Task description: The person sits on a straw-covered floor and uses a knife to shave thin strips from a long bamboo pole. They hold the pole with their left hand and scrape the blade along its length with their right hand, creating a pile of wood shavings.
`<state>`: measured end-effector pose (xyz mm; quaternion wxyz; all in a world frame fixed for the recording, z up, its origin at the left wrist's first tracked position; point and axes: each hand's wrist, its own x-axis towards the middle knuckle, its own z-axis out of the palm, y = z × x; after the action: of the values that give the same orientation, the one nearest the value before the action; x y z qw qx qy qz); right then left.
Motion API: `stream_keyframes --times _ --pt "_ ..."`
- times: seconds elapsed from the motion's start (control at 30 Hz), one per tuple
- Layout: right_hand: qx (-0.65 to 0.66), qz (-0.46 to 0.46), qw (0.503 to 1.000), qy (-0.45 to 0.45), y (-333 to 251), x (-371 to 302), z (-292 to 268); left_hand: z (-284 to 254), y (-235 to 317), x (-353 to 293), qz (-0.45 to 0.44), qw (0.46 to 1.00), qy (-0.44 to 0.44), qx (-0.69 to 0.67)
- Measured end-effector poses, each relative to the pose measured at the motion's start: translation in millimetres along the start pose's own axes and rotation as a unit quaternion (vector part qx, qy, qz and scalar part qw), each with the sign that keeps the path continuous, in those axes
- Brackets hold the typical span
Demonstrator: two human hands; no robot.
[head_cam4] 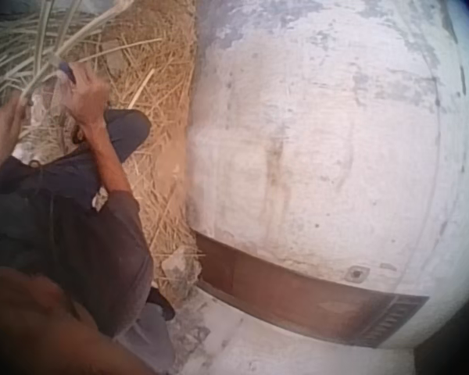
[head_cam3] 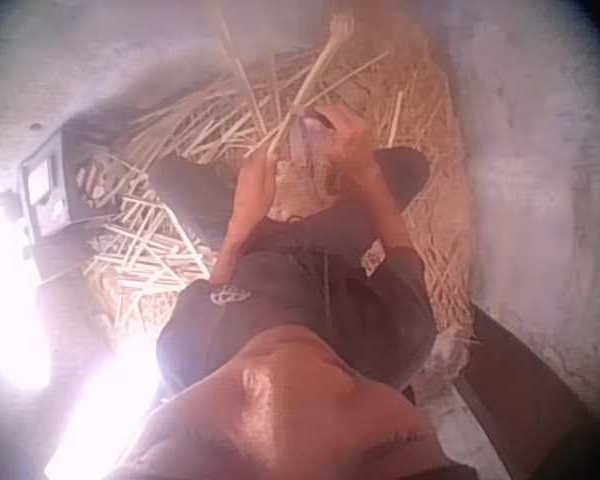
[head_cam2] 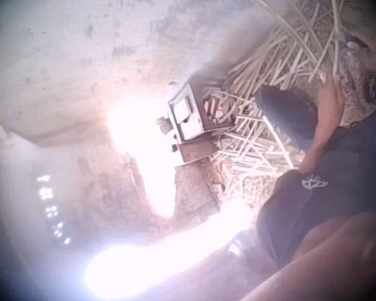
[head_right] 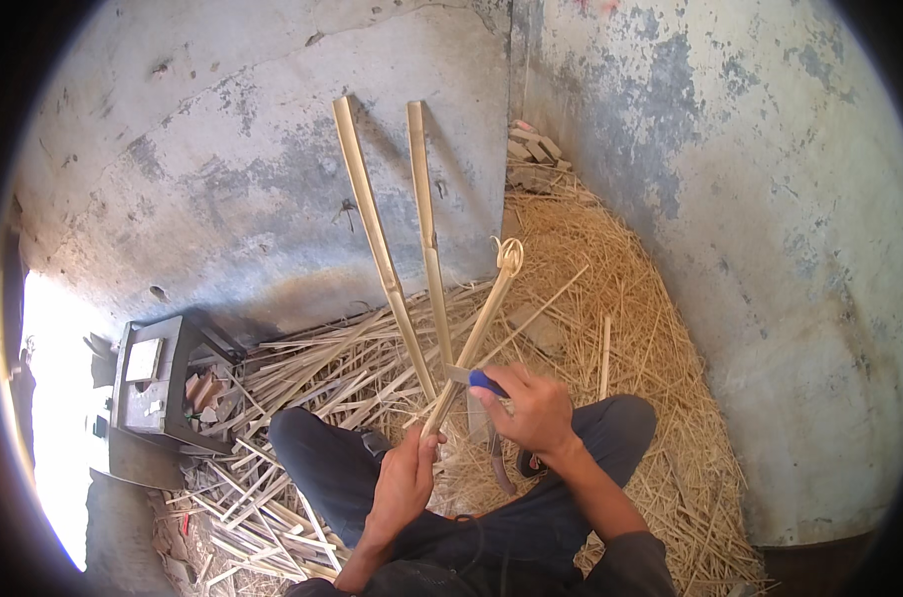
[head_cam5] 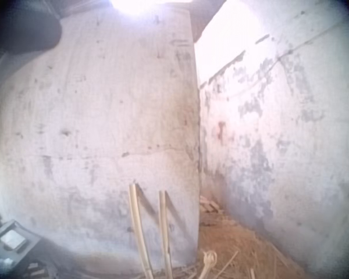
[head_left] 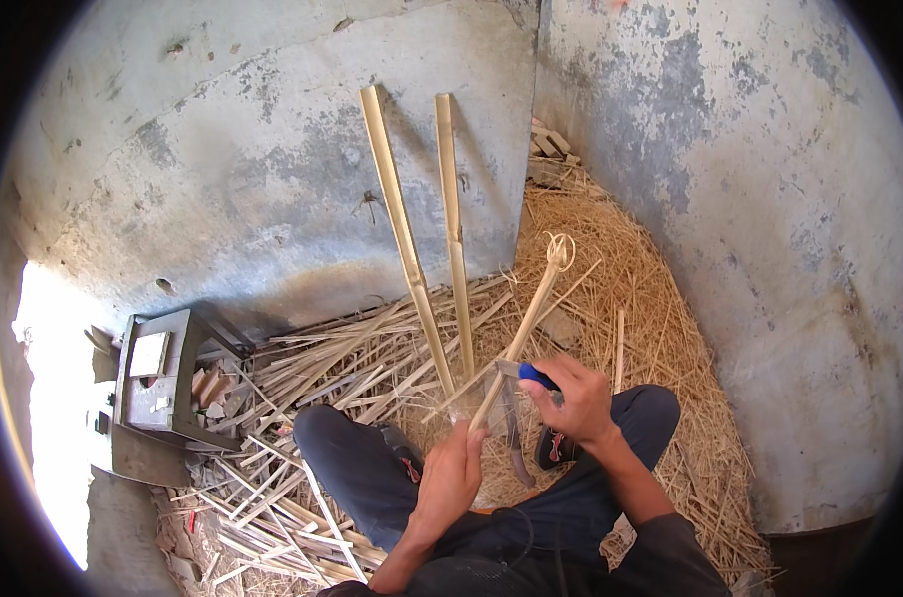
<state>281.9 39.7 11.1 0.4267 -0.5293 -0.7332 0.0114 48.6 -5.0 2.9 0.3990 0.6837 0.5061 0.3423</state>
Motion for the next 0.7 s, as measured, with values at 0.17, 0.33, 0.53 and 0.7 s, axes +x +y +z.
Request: stream_keyframes --times 0.17,0.33,0.53,0.7 --pt "0.001 -0.021 1.0 -0.017 13 9 0 -1 -16 -5 -0.014 0.998 -0.008 0.055" --pt "-0.017 -0.019 0.999 -0.027 15 15 1 -4 -14 -5 -0.028 0.997 -0.007 0.066" --pt "-0.057 0.045 0.996 0.06 55 38 1 -2 -29 -19 -0.032 0.995 -0.024 0.086" --pt "-0.046 0.052 0.998 0.013 74 30 4 -1 -40 -28 -0.054 0.994 -0.042 0.086"
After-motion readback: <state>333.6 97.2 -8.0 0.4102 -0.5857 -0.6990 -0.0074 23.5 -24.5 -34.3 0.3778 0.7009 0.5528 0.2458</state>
